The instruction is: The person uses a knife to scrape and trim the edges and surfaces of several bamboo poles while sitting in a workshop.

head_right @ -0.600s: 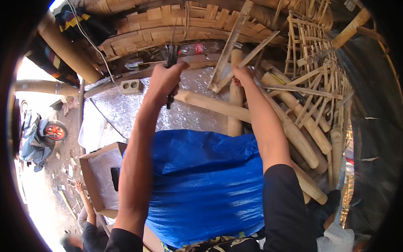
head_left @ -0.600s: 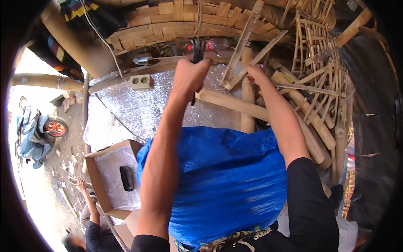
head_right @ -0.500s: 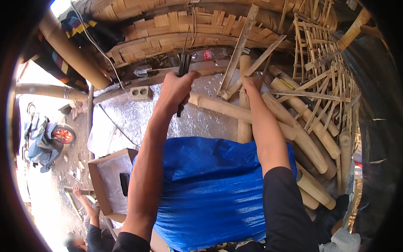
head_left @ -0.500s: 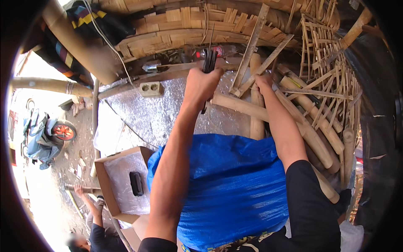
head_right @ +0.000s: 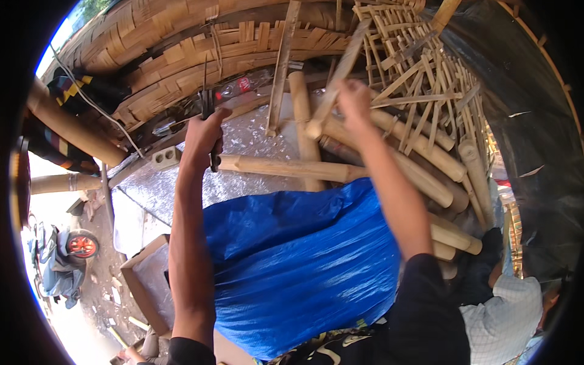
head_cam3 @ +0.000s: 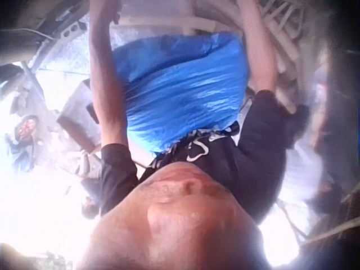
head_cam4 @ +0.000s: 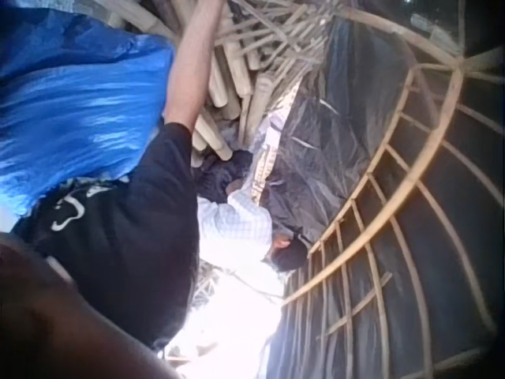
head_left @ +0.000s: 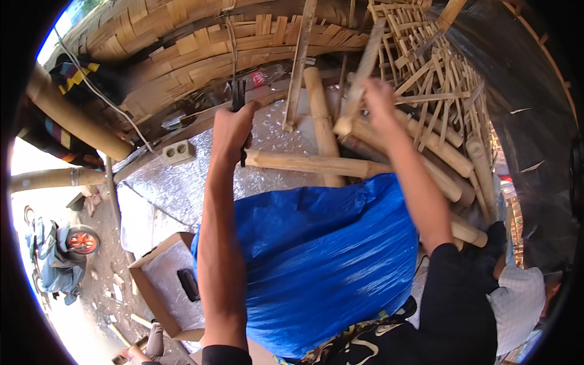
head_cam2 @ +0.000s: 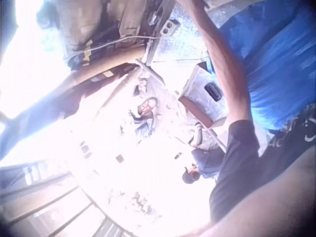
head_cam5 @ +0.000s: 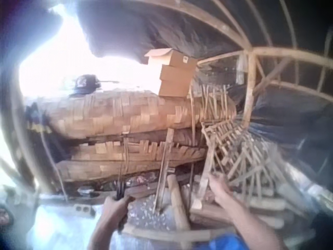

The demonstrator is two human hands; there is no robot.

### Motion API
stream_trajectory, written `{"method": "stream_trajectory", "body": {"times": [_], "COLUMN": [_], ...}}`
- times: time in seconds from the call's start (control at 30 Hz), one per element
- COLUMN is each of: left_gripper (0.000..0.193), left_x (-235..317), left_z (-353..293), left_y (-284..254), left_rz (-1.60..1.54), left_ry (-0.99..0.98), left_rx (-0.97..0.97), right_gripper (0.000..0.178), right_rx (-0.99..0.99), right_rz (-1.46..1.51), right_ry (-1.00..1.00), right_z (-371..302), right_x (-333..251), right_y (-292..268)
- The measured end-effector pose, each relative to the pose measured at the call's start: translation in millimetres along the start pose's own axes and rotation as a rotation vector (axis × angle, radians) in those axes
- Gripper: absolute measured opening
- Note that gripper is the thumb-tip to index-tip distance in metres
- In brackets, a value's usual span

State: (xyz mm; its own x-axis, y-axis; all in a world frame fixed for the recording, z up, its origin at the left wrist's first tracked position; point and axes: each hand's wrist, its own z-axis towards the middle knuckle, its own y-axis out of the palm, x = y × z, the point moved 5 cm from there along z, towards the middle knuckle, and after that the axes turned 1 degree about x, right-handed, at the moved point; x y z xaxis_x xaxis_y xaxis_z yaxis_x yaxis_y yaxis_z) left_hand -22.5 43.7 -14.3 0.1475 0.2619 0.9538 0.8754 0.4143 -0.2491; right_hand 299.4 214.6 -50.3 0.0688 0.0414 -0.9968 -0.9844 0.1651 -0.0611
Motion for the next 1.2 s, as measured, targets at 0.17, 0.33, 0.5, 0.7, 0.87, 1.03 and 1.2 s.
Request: {"method": "stream_trajectory", "body": {"times": [0.17, 0.33, 0.5, 0.7, 0.87, 1.03, 1.2], "left_gripper": [0.042, 0.041, 0.041, 0.036, 0.038, 0.04, 0.033], "left_x": [13, 10, 3, 10, -18, -31, -8], "left_z": [-2, -12, -8, -7, 13, 22, 13], "left_y": [-6, -25, -33, -28, -42, -63, -33], "left_rz": [-0.066, -0.053, -0.068, -0.061, -0.047, -0.076, -0.149], "left_ry": [0.045, 0.03, 0.024, -0.026, -0.033, -0.026, 0.009], "left_rx": [-0.01, 0.044, 0.06, 0.024, 0.123, 0.074, -0.069], "right_gripper": [0.05, 0.035, 0.055, 0.074, 0.059, 0.03, 0.074], "right_rx": [0.426, 0.134, -0.145, -0.096, 0.068, -0.031, 0.401], "right_rz": [-0.721, -0.656, -0.764, -0.687, -0.425, -0.165, -0.662], "right_ry": [-0.696, -0.653, -0.222, 0.062, 0.021, -0.027, -0.408], "right_z": [72, 34, 20, 73, 46, 35, 96], "right_x": [-89, -40, 69, 150, 135, 45, -68], "right_y": [-84, -3, 139, 200, 181, 110, -30]}}
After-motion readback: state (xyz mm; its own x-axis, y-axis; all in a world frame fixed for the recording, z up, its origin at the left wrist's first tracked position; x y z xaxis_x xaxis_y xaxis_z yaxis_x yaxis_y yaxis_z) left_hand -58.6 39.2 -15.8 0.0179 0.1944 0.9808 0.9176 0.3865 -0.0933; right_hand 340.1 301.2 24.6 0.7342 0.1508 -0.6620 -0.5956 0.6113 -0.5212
